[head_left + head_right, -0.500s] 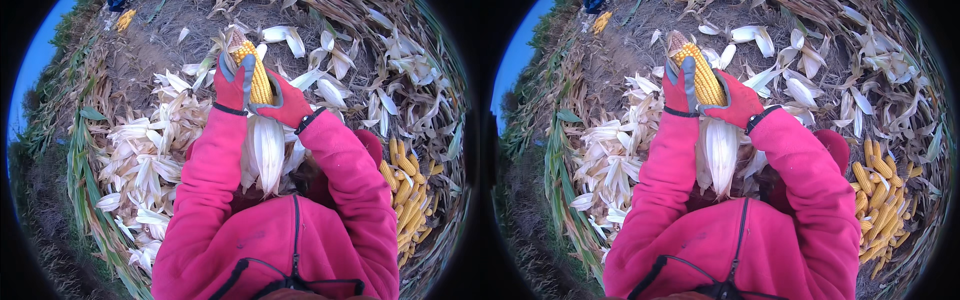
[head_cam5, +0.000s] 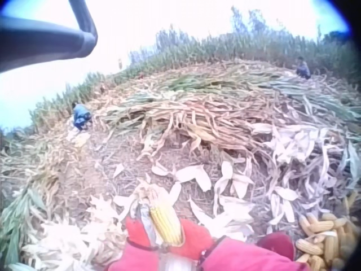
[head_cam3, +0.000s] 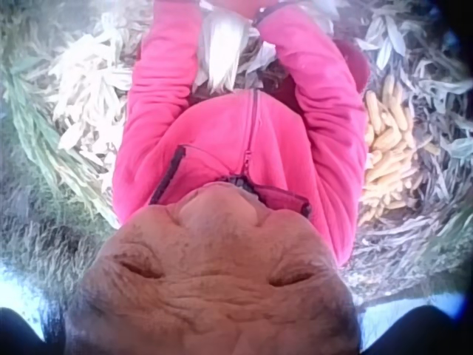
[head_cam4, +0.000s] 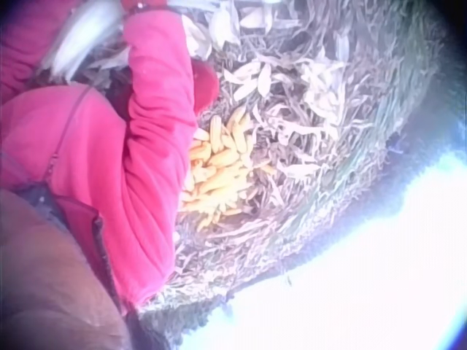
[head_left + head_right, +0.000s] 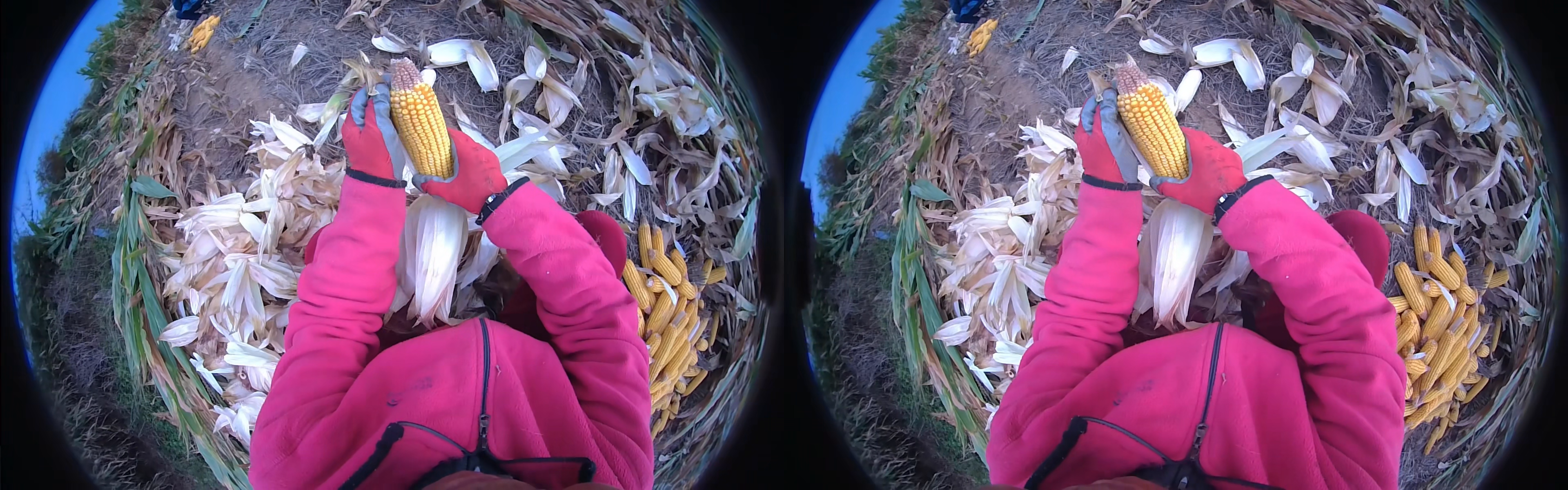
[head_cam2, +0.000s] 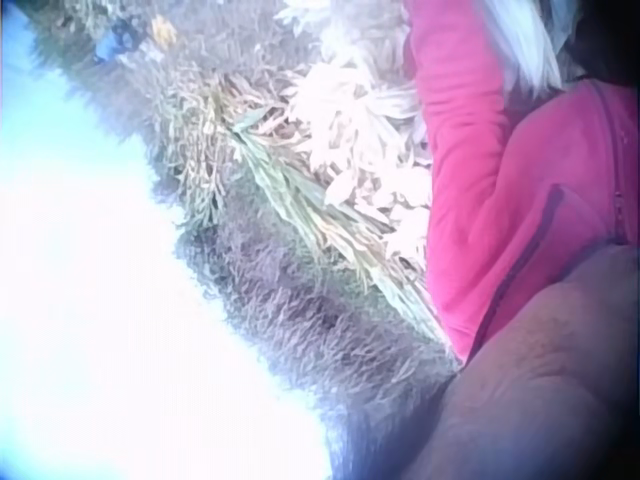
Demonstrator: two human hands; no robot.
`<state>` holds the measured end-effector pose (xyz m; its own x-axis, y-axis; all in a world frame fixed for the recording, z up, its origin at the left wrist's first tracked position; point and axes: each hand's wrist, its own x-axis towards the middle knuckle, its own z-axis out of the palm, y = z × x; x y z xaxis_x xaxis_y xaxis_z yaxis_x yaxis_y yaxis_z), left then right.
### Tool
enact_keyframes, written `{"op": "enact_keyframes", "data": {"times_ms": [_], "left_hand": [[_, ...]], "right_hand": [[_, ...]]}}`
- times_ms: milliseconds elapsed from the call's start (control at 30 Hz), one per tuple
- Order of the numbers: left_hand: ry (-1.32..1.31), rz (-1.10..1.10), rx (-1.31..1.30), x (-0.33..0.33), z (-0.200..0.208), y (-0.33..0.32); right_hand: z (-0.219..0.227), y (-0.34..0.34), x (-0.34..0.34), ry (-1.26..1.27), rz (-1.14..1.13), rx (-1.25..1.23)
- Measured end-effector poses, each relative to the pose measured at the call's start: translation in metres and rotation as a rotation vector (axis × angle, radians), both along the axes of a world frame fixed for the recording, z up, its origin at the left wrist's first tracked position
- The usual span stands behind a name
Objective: The person shucks corn cobs by hand, removing husks and silk from each cob. They place the cleaned cobs into a growing pile and discard the husks on the ground.
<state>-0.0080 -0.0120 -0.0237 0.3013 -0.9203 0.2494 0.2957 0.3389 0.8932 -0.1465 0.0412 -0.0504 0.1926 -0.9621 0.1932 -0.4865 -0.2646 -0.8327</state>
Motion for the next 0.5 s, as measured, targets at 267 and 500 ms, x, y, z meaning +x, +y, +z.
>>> {"op": "enact_keyframes", "data": {"times_ms": [267,500], "left_hand": [[0.486,-0.267,0.227,0.006,-0.010,-0.004],[0.524,-0.114,0.254,0.084,-0.008,-0.027]], "right_hand": [[-0.019,-0.013,0.003,-0.718,0.119,0.317],[0.028,-0.030,-0.023,-1.113,-0.084,0.300]]}}
